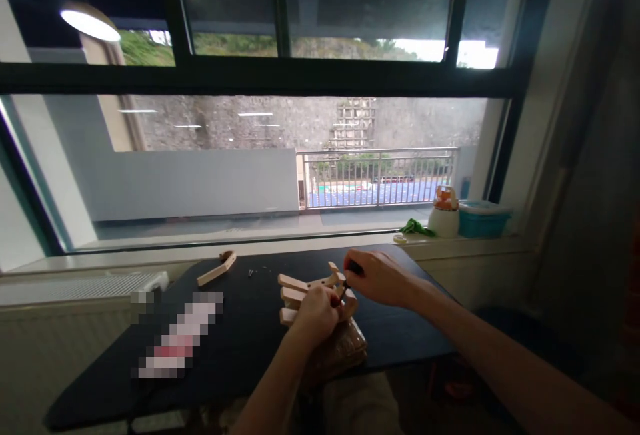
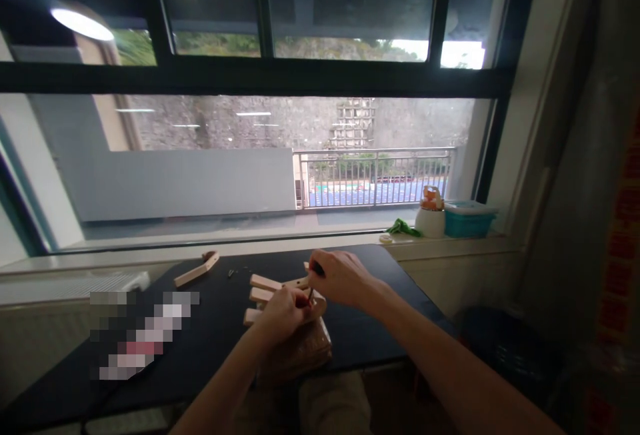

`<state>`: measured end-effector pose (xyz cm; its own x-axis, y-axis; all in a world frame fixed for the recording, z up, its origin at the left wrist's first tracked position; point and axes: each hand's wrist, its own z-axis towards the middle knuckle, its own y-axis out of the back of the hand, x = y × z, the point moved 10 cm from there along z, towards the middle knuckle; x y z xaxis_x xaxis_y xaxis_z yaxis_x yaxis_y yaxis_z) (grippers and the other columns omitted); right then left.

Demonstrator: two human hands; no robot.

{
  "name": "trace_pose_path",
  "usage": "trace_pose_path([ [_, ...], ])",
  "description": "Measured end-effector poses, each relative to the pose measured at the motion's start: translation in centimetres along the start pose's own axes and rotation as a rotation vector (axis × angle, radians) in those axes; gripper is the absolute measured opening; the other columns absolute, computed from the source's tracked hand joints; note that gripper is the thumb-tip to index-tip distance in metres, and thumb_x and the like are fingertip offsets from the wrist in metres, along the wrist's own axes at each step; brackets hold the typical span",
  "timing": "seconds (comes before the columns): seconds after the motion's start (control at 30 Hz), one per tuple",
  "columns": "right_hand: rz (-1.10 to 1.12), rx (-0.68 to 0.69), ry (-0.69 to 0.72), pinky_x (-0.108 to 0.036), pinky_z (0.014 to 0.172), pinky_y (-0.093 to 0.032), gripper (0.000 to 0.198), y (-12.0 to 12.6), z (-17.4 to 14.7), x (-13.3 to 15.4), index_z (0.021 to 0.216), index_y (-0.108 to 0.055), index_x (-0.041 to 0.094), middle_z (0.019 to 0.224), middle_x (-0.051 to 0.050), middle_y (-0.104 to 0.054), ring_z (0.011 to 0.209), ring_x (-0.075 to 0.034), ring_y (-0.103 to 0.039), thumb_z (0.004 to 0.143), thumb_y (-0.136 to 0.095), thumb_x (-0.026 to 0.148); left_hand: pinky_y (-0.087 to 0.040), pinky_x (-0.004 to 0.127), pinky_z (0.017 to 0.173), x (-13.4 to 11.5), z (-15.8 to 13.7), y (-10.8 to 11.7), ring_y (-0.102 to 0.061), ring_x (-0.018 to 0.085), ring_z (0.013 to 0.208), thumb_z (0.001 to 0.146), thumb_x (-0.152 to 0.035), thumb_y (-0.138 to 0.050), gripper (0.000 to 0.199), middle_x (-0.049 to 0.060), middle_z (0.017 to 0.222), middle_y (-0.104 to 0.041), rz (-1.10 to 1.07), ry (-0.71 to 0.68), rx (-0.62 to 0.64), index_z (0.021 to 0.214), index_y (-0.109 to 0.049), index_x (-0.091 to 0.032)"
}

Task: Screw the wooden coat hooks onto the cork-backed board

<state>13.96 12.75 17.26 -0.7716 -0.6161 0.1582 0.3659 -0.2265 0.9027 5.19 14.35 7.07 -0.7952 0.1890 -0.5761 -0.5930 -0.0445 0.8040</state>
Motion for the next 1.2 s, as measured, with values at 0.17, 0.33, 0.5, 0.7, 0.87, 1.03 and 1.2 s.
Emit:
trace_pose_path([
  [0.17,-0.040,0.034,0.004,-0.024,0.058,-0.028,0.017,-0.8,0.2,0.2,0.090,-0.059,0.024,0.071,0.001,-0.062,0.064,-0.013,-0.053,0.081,-0.045,0.030,-0.035,0.024,0.060,0.1,0.0,0.0,-0.054,0.014,0.066,0.071,-0.020,-0.056,0.015,0.002,0.064,-0.060,0.015,-0.020,-0.021,0.065,-0.068,-0.014],
  [0.33,-0.044,0.059,0.032,-0.024,0.057,-0.027,0.015,-0.6,0.5,0.8,0.088,-0.058,0.023,0.071,0.001,-0.063,0.065,-0.013,-0.054,0.080,-0.047,0.027,-0.035,0.024,0.061,0.1,0.1,0.0,-0.053,0.014,0.064,0.072,-0.021,-0.055,0.017,0.002,0.061,-0.060,0.028,-0.025,-0.022,0.066,-0.069,-0.014],
  [0.5,-0.068,0.083,0.050,-0.025,0.057,-0.027,0.015,-0.6,0.7,1.1,0.088,-0.059,0.023,0.071,0.001,-0.063,0.063,-0.013,-0.053,0.080,-0.047,0.027,-0.036,0.024,0.061,0.2,0.1,-0.1,-0.055,0.014,0.065,0.073,-0.021,-0.054,0.017,0.003,0.064,-0.062,0.026,-0.016,-0.008,0.070,-0.070,-0.015],
  [0.7,-0.047,0.045,0.065,-0.025,0.057,-0.027,0.014,-0.5,0.9,1.0,0.086,-0.059,0.023,0.068,0.002,-0.062,0.060,-0.013,-0.050,0.079,-0.047,0.027,-0.035,0.024,0.060,0.0,0.1,-0.2,-0.055,0.014,0.065,0.073,-0.022,-0.055,0.016,0.002,0.064,-0.062,0.022,-0.029,-0.003,0.068,-0.069,-0.015],
  [0.87,-0.015,0.091,0.122,-0.023,0.056,-0.027,0.014,-0.5,0.7,1.5,0.085,-0.058,0.021,0.070,0.001,-0.061,0.060,-0.012,-0.048,0.079,-0.047,0.027,-0.033,0.023,0.058,0.1,0.1,-0.1,-0.054,0.013,0.063,0.073,-0.021,-0.055,0.015,0.002,0.063,-0.061,0.026,-0.020,-0.004,0.067,-0.068,-0.014],
  [1.03,-0.008,0.178,0.189,-0.023,0.059,-0.031,0.017,-1.0,1.0,2.1,0.088,-0.059,0.021,0.073,0.000,-0.062,0.064,-0.013,-0.050,0.081,-0.045,0.027,-0.033,0.023,0.057,-0.1,0.2,-0.1,-0.053,0.012,0.063,0.071,-0.019,-0.055,0.013,0.001,0.063,-0.061,0.036,-0.028,0.005,0.069,-0.067,-0.015],
  [1.2,-0.016,0.238,0.202,-0.022,0.060,-0.032,0.017,-1.7,2.2,2.5,0.089,-0.060,0.020,0.079,-0.001,-0.063,0.067,-0.012,-0.052,0.078,-0.047,0.025,-0.035,0.023,0.060,-0.6,0.3,0.4,-0.055,0.014,0.067,0.071,-0.018,-0.054,0.014,0.003,0.067,-0.063,0.072,-0.040,-0.001,0.067,-0.066,-0.015],
])
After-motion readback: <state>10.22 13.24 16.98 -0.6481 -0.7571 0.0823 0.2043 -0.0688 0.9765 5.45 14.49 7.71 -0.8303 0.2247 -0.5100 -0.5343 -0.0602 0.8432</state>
